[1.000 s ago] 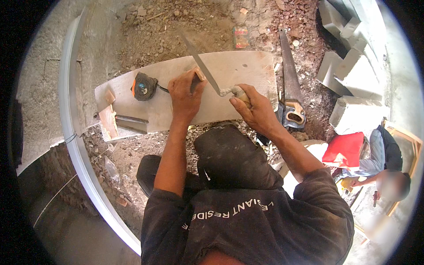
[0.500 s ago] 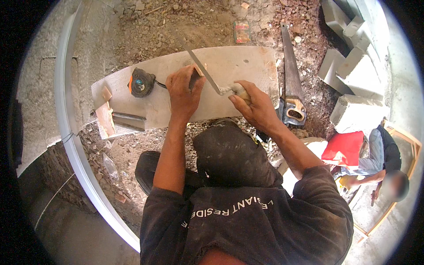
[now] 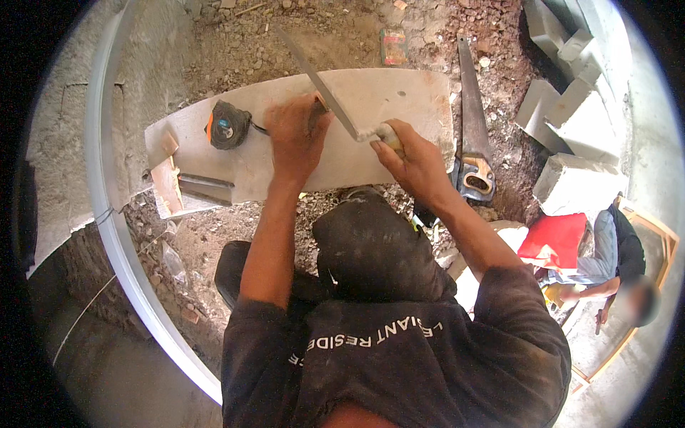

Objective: The person kneels on the ground and positions a long metal profile against a concrete wall. They use a hammer and small wooden blocks to secure the profile, then use pliers to tighten a wire tie around it.

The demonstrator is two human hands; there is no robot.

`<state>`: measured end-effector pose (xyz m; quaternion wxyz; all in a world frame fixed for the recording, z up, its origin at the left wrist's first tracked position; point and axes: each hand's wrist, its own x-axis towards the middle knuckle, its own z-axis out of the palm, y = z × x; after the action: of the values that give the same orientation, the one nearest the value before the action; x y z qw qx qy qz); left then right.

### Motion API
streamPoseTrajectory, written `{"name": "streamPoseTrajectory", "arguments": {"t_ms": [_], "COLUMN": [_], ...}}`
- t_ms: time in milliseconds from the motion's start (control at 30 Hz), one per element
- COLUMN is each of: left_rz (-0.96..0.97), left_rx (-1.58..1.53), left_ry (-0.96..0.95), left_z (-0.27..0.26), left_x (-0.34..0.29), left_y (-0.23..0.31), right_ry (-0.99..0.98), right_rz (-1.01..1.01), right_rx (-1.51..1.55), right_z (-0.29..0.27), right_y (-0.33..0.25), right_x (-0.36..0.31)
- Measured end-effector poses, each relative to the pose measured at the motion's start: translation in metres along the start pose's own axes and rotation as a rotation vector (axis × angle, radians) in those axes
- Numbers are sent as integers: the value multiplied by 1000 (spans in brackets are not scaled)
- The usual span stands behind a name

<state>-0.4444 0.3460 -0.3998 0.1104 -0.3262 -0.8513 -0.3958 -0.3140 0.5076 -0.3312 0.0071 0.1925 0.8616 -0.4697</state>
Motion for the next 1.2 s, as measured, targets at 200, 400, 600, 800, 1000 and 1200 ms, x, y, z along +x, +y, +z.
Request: {"name": "streamPoseTrajectory", "arguments": {"t_ms": [200,400,600,800,1000,1200], "left_rz": [59,13,31,-75,-76,-111], "left_rx": [67,54,119,56,76,35], "left_ry": [46,-9,-43,-26,-15,34], "left_z": [-12,-5,-12,-16,-11,-11], "left_x": [17,11,-4,-6,-18,-26], "left_y": [10,-4,2,-1,-1,-3], "right_ry": [4,-6,-10,18,-48,136], "right_rz": [-35,-21,6,-18,95,-64], "right_rx": [-41,-139,-112,-30,-163,60], "right_z": [-3,0,-2,-10,-8,-8], "right_y": [3,4,2,-8,2,-11], "right_x": [9,10,-1,5,7,-7]}}
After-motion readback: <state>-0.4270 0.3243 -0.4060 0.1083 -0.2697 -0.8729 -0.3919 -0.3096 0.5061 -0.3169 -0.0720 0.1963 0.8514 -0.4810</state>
